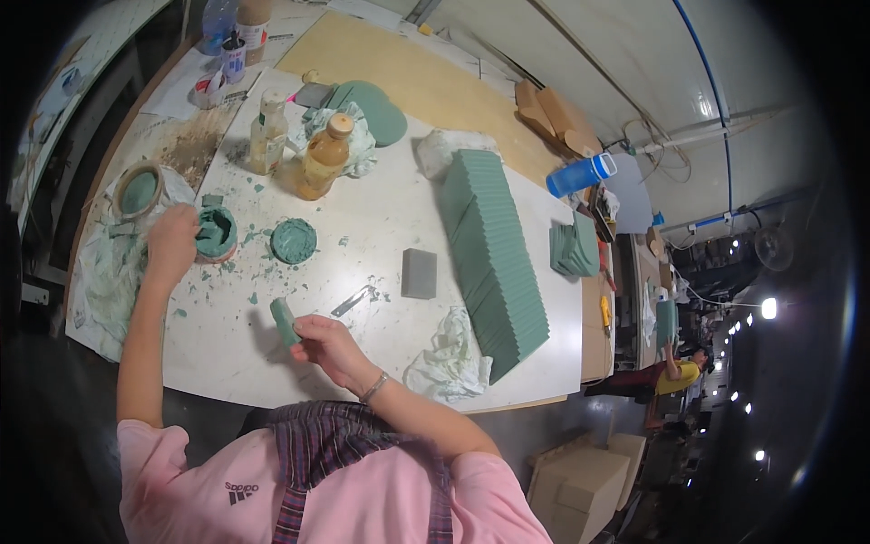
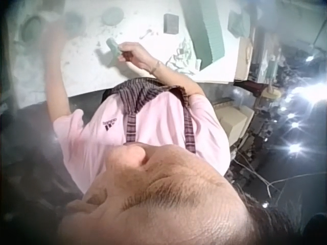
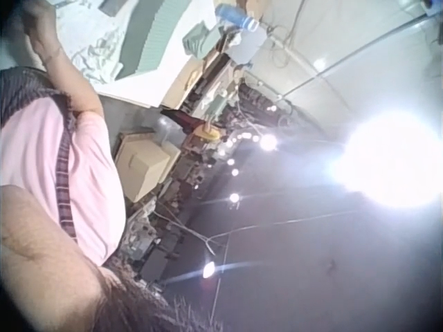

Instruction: The person uses a piece of sandpaper to rub the surfaces and edges of a stack of green foam blocks. They then wipe the dust off the blocks with a cloth.

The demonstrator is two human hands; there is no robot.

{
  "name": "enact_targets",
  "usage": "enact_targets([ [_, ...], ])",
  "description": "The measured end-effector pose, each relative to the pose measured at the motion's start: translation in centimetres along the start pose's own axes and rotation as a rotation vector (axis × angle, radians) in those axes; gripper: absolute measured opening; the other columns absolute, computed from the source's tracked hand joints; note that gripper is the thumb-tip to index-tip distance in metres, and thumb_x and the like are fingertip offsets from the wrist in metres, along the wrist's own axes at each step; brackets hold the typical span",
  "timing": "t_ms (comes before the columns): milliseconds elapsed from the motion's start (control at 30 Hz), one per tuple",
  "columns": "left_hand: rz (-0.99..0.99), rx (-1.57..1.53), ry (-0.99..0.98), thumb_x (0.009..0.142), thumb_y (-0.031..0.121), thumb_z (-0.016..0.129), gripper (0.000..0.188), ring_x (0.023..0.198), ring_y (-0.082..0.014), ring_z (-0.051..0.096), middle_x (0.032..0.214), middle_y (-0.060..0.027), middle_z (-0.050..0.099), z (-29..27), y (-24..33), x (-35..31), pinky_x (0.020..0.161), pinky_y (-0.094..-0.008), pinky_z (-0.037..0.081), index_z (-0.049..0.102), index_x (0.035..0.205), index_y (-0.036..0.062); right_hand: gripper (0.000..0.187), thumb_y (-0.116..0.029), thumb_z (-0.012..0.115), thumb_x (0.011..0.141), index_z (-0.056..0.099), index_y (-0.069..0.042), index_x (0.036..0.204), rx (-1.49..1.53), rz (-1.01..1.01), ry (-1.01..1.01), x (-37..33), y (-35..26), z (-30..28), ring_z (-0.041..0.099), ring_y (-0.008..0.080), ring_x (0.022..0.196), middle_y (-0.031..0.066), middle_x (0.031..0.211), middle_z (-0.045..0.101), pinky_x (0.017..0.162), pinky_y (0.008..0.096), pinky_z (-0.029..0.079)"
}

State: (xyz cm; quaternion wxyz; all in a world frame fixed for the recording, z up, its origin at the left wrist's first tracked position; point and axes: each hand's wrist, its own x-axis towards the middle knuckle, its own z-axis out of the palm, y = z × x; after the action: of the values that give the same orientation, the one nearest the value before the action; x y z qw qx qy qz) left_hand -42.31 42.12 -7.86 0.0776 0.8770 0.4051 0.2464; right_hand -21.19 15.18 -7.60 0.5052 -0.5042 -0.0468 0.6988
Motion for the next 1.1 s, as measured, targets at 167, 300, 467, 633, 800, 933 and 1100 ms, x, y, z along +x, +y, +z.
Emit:
enact_targets([
  [167,-0.193,-0.119,-0.018,0.087,0.002,0.066,0.008,0.085,-0.0374,0.063,0.088,-0.0138,0.064,-1.2,0.3,-0.5,0.072,-0.0470,0.047,0.058,0.088,0.0008,0.021,-0.020,0.063,0.103,0.068,-0.003,0.114,-0.050,-0.057,-0.039,2.9,-3.1,2.8,0.067,0.0147,0.077,0.0053,0.093,0.070,0.075,0.0291,0.055],
  [300,-0.362,-0.338,0.020,0.092,0.004,0.065,0.007,0.070,-0.0289,0.060,0.077,-0.0110,0.062,-0.1,-3.6,-3.4,0.065,-0.0412,0.045,0.060,0.090,-0.0004,0.019,-0.019,0.059,0.105,0.067,-0.003,0.112,-0.083,-0.105,-0.066,6.9,-4.7,5.2,0.068,0.0162,0.075,0.0075,0.092,0.071,0.074,0.0297,0.057],
  [467,-0.718,-1.027,-0.033,0.098,0.007,0.064,0.010,0.068,-0.0050,0.048,0.076,0.0042,0.057,0.7,-4.2,-5.5,0.059,-0.0262,0.038,0.065,0.090,0.0027,0.017,-0.017,0.057,0.105,0.066,-0.002,0.109,-0.094,-0.141,-0.061,10.1,-5.6,7.3,0.070,0.0175,0.077,0.0096,0.094,0.072,0.073,0.0299,0.061],
  [633,-0.730,-1.242,0.076,0.098,0.007,0.064,0.006,0.068,-0.0044,0.048,0.082,0.0052,0.060,0.5,-1.1,-7.4,0.061,-0.0230,0.039,0.066,0.093,0.0032,0.018,-0.015,0.058,0.105,0.065,0.000,0.108,-0.073,-0.156,-0.065,11.5,-5.4,8.6,0.071,0.0185,0.078,0.0103,0.096,0.072,0.073,0.0311,0.062],
  [800,-0.578,-0.999,0.079,0.099,0.002,0.063,0.004,0.070,-0.0035,0.046,0.078,0.0050,0.056,2.1,0.0,-7.8,0.061,-0.0225,0.036,0.066,0.096,0.0021,0.014,-0.014,0.061,0.102,0.066,-0.003,0.097,-0.040,-0.179,-0.046,11.2,-5.1,9.5,0.070,0.0165,0.070,0.0088,0.089,0.071,0.065,0.0298,0.063],
  [933,-0.556,-0.941,0.155,0.099,-0.001,0.062,0.007,0.068,-0.0037,0.044,0.076,0.0056,0.053,2.1,-0.3,-7.5,0.061,-0.0227,0.035,0.064,0.092,0.0011,0.016,-0.013,0.060,0.102,0.069,0.001,0.099,-0.060,-0.173,-0.069,11.0,-5.0,9.2,0.072,0.0194,0.074,0.0125,0.092,0.073,0.069,0.0309,0.062],
  [1100,-0.652,-1.065,0.059,0.098,-0.001,0.062,0.010,0.068,-0.0050,0.041,0.076,0.0057,0.050,0.9,3.0,-7.3,0.061,-0.0238,0.034,0.061,0.089,0.0011,0.017,-0.011,0.060,0.101,0.069,0.003,0.099,-0.042,-0.187,-0.031,11.0,-5.5,9.0,0.071,0.0188,0.073,0.0128,0.092,0.073,0.068,0.0299,0.062],
])
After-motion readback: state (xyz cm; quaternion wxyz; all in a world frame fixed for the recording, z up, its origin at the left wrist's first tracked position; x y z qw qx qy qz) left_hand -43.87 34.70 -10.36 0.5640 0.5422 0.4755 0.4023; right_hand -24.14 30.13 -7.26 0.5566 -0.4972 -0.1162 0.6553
